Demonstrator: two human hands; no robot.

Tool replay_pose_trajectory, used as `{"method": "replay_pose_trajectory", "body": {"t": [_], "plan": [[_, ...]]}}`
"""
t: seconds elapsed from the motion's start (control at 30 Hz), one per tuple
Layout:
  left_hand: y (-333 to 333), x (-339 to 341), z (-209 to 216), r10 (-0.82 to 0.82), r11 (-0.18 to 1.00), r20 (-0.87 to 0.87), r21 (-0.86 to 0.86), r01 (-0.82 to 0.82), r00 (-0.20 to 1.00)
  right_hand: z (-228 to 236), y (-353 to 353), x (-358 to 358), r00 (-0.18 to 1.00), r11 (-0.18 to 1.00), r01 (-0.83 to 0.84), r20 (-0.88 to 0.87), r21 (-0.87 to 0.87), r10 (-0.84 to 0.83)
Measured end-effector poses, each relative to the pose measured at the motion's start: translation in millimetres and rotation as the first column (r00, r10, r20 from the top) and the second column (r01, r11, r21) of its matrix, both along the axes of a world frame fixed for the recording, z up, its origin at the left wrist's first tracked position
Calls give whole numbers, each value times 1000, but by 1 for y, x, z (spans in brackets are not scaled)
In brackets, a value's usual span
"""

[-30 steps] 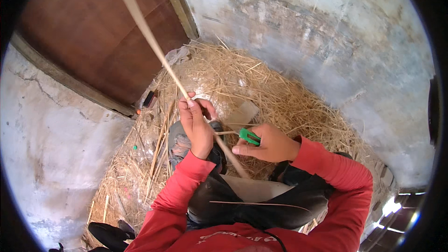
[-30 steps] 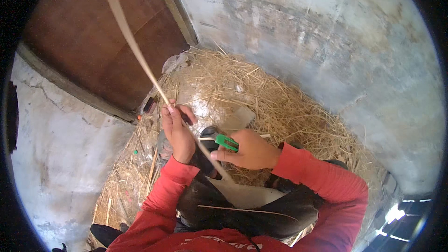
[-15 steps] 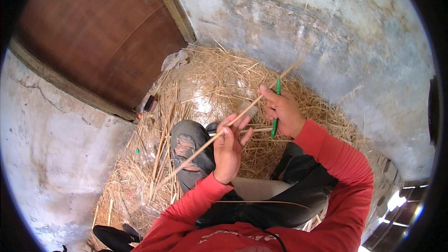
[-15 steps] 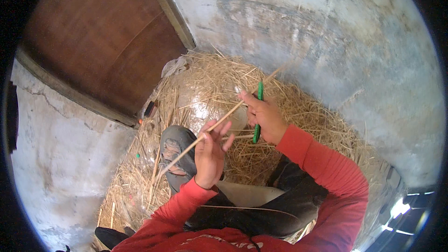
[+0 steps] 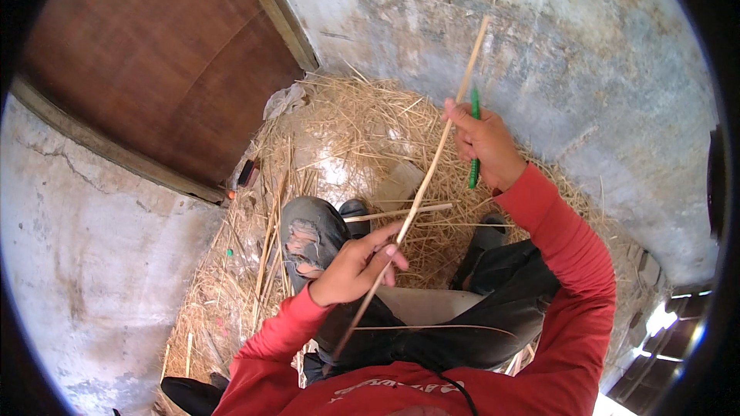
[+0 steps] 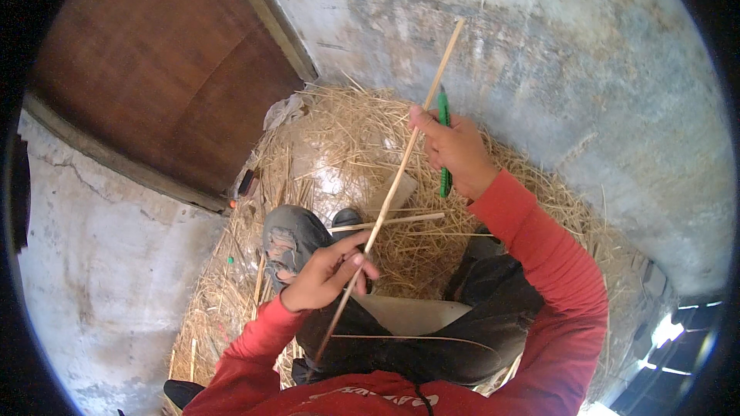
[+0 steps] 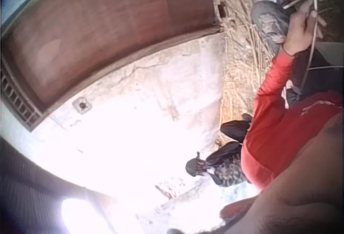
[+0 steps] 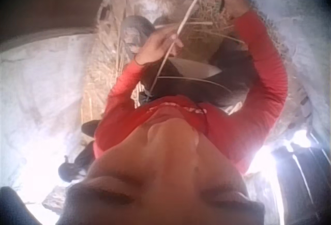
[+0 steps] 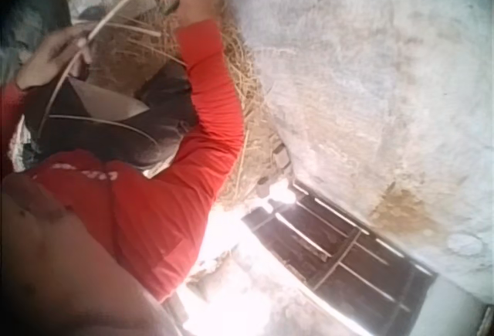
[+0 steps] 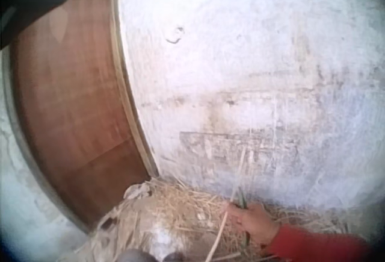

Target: The person strips bark or fibers from thin bamboo sticks using a small green blade and later a large machete-like blade, handling the sticks one at a time while seated on the floor.

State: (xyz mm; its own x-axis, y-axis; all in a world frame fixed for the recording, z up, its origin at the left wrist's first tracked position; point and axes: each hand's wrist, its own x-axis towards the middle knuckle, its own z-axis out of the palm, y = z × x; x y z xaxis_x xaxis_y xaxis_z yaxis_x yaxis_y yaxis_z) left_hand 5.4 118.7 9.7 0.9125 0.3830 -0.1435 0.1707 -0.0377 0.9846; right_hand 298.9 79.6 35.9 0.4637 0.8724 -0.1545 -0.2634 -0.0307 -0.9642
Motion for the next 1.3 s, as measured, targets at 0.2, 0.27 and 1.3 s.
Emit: {"method": "replay_pose_trajectory", "body": {"t": [0.2,0.27,1.3], "plan": [[39,35,-21,267,963,144,-78,-258,953,-14,-3,-4,762,958,-181,585,-221,279],[48,42,-28,321,937,163,-198,-287,933,-22,-8,-17,529,976,-185,825,-117,199],[55,33,-55,383,916,95,-164,-365,919,-64,35,-55,52,954,-137,960,-266,275]]}}
